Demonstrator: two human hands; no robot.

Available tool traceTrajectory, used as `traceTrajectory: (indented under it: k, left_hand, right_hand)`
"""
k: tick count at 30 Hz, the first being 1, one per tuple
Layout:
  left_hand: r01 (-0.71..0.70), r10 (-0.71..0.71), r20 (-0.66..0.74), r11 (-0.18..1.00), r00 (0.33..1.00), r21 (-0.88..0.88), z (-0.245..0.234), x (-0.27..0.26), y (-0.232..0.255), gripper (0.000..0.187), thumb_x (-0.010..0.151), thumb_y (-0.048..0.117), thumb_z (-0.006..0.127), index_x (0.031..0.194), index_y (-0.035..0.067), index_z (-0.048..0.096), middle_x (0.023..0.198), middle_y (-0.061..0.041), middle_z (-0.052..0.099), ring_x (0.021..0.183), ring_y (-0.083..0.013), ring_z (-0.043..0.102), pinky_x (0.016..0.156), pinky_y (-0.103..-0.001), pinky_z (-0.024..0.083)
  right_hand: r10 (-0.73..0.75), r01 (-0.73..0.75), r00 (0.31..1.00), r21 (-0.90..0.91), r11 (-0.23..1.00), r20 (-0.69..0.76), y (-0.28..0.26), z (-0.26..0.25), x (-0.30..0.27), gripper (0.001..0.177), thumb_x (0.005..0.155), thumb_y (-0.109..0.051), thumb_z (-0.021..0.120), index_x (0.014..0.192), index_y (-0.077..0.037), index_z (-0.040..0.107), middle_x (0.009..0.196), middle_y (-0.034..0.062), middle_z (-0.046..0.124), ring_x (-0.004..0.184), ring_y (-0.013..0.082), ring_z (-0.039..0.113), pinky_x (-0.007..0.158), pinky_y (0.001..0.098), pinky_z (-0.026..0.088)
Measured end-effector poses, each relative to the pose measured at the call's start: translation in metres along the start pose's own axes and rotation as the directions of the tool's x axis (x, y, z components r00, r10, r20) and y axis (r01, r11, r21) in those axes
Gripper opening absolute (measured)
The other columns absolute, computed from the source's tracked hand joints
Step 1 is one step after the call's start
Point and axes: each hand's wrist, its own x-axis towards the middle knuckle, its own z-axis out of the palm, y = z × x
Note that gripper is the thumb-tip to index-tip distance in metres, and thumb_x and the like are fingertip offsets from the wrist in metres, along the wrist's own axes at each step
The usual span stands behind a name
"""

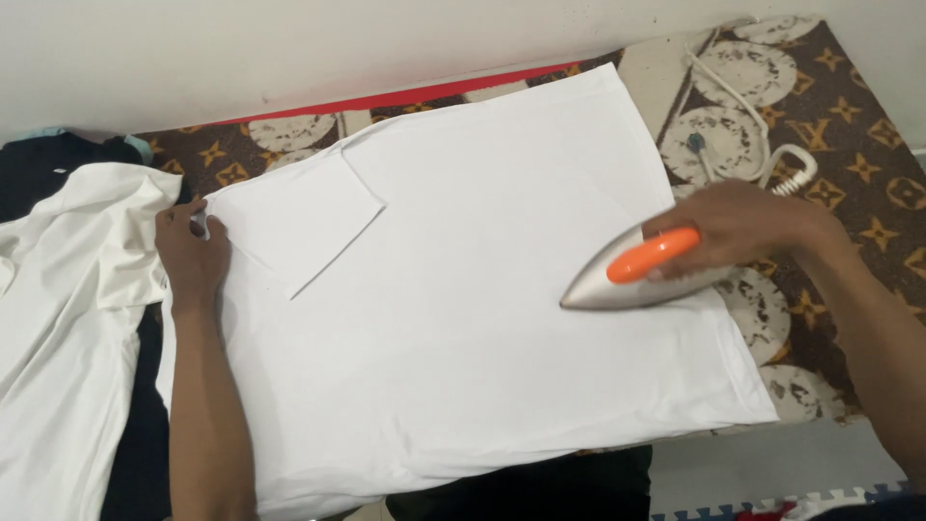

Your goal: Ironing a white t-shirt on an ironing board and folding it.

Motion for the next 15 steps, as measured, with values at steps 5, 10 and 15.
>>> traceTrajectory:
  k: [5,10,15]
  left_hand:
    - [-0.005,0.005,0.015,1.0,1.0,-0.012,-0.003,-0.002,0.007,0.029,0.104,0.008,0.06,0.129,-0.004,0.071,0.12,-0.018,0.052,0.084,-0.0276,0.058,0.087,-0.044,0.05]
    - [0.04,-0.04,0.045,0.999,0.998,-0.006,-0.004,-0.003,0.009,0.032,0.104,0.008,0.059,0.132,-0.003,0.069,0.12,-0.018,0.051,0.087,-0.028,0.058,0.087,-0.045,0.05]
    - [0.026,-0.026,0.026,1.0,0.999,0.0,0.0,-0.002,0.004,0.032,0.103,0.007,0.06,0.131,-0.005,0.07,0.119,-0.018,0.051,0.085,-0.0306,0.059,0.091,-0.045,0.048]
  right_hand:
    - [-0.034,0.031,0.996,0.039,0.999,0.082,-0.002,0.043,-0.059,0.035,0.08,-0.077,0.067,0.078,-0.043,0.072,0.062,-0.0211,0.066,0.052,0.0001,0.054,0.06,0.0177,0.04]
    - [-0.004,-0.018,0.975,0.097,0.995,0.221,-0.005,0.051,-0.089,0.027,0.084,-0.071,0.077,0.084,-0.045,0.074,0.063,-0.0202,0.068,0.056,0.0017,0.055,0.066,0.0201,0.039]
    - [-0.085,0.185,0.959,0.374,0.909,-0.27,0.073,0.077,-0.074,0.043,0.085,-0.052,0.059,0.118,-0.032,0.078,0.069,-0.0083,0.084,0.046,0.0043,0.076,0.035,0.0139,0.057]
